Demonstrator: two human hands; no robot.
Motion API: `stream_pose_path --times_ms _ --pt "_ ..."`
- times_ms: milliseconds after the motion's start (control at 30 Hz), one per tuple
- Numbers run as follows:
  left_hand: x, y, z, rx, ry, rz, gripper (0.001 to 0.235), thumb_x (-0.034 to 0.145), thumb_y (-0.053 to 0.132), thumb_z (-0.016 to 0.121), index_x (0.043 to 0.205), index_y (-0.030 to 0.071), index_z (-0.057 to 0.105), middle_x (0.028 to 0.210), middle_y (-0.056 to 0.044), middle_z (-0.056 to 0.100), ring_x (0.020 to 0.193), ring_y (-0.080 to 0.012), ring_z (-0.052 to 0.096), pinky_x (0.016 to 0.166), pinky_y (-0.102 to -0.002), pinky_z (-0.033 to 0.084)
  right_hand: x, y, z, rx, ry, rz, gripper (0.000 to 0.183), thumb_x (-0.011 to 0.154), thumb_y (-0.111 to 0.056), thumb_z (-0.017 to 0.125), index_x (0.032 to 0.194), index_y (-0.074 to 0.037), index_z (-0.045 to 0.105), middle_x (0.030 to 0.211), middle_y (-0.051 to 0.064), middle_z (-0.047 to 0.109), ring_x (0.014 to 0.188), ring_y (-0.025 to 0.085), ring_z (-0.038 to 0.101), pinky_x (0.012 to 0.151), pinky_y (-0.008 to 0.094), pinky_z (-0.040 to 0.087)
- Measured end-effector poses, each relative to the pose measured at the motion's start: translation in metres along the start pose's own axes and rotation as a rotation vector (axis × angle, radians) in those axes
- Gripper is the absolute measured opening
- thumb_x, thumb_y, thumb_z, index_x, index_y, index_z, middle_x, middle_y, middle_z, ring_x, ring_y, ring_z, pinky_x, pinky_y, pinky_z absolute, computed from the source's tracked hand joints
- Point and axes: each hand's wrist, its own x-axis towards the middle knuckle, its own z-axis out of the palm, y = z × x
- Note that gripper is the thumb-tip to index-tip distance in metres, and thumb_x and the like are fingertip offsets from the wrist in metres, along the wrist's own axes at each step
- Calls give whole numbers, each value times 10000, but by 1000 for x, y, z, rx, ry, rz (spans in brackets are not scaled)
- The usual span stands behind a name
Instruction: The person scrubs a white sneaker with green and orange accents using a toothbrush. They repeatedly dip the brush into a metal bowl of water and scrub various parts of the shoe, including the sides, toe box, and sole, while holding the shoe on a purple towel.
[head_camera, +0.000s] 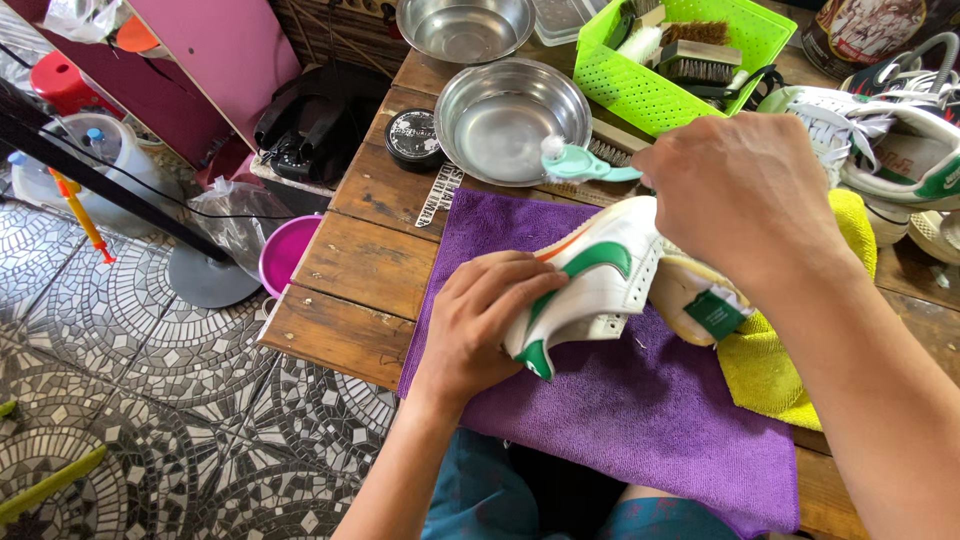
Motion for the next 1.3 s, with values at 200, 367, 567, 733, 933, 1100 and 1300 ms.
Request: stream_pose_path --times_ms 200,367,567,733,933,1100,1300 --pt "-6 1 2 88 -49 14 258 1157 237 695 1392 132 720 1349 -37 784 1252 -291 763 1037 -433 588 2 -36 -23 199 -152 -133 350 800 -39 542 872 -284 782 995 -117 789 915 230 782 720 424 610" --pt "0 1 -1 33 -46 10 261 1151 237 685 1362 89 725 1305 -96 772 1211 -324 771 1042 -461 600 8 -34 17 164 180 -226 211 844 -110 668 880 -259 812 883 -7 801 813 381 809 606 526 592" --pt "-1 1 3 7 -33 -7 334 1120 303 725 1353 64 726 1344 -114 765 1213 -339 758 1101 -474 604 -3 -27 26 223 141 -201 212 882 -196 643 917 -320 811 1022 -59 821 985 342 805 671 545 616" --pt "-1 4 -1 -4 -34 -48 386 1094 329 765 1345 41 719 1319 -115 755 1214 -344 736 1114 -461 589 -53 20 42 641 346 -34 325 1022 -310 733 1305 -323 893 1244 21 863 1163 434 711 1000 569 539" --pt "4 6 -13 -69 -202 -165 897 886 798 621 1495 140 626 1476 -137 633 1424 -378 563 1280 -555 457 -136 64 114 826 318 200 215 1109 -394 811 1219 -248 924 876 -35 852 429 131 522 617 294 438" --pt "0 1 -5 -79 -200 -338 547 1050 547 637 1420 150 708 1414 -119 734 1302 -327 668 1146 -473 502 -196 54 167 1082 169 406 170 982 -203 870 1131 -139 923 635 62 771 447 149 451 409 270 276" --pt "1 0 0 -144 -122 -354 487 1062 467 692 1387 110 757 1353 -151 760 1263 -318 740 1133 -442 550 -224 13 152 1107 306 387 146 923 -226 908 1052 -161 928 644 -46 748 551 62 498 539 262 356"
